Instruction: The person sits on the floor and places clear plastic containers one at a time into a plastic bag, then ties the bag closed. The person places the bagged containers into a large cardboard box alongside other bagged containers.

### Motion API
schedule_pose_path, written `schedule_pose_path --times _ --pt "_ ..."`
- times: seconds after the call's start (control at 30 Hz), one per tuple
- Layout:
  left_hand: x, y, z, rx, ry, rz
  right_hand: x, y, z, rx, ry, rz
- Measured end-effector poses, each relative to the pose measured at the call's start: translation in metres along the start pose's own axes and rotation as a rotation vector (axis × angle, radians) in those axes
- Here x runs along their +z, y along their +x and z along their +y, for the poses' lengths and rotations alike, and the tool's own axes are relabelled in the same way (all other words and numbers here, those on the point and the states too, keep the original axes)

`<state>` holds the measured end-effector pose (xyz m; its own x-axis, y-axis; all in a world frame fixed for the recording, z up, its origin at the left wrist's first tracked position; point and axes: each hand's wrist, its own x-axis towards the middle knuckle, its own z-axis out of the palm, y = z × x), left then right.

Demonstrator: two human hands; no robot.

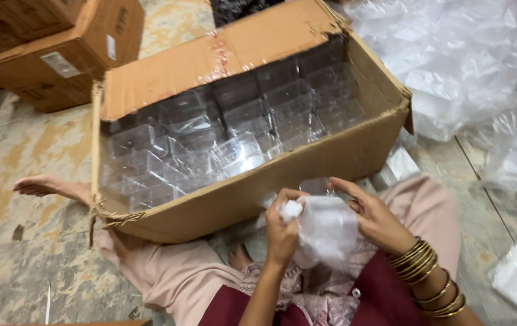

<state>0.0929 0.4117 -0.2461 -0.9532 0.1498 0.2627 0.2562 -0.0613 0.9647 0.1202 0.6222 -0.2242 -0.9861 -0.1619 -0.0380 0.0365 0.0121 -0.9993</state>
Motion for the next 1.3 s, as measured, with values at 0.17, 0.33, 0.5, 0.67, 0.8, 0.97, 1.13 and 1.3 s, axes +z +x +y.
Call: schedule_pose_path --times 0.17,0.33,0.5,0.67,0.8,0.97,1.13,1.3 --pt "-0.009 -0.021 0.008 -0.048 -0.236 -0.128 -0.012 -0.033 0.011 0.105 0.219 -0.095" --pt "0.012 -0.026 -0.014 -0.319 -0.241 -0.278 -0.013 -0.071 0.035 0.151 0.583 -0.11" --pt "0.003 -0.023 -0.027 -0.118 0.031 -0.22 -0.074 -0.072 0.048 0.064 0.537 0.349" --pt "-0.031 -0.024 -0.036 -0.419 -0.041 0.126 -0.187 -0.067 0.083 -0.15 0.483 0.949" --pt "-0.038 -0.024 -0.04 -0.334 -0.043 0.166 -0.248 -0.04 0.142 -0.152 0.502 1.155" --pt "-0.033 -0.019 -0.03 -0.215 -0.1 0.06 -0.263 0.008 0.169 -0.077 0.669 1.096" --pt "-0.017 -0.022 -0.011 -0.317 -0.12 0.023 -0.214 0.024 0.109 -0.142 -0.122 1.122" --pt "-0.002 -0.022 0.01 -0.386 -0.115 0.03 -0.053 -0.023 0.026 -0.372 0.051 0.581"
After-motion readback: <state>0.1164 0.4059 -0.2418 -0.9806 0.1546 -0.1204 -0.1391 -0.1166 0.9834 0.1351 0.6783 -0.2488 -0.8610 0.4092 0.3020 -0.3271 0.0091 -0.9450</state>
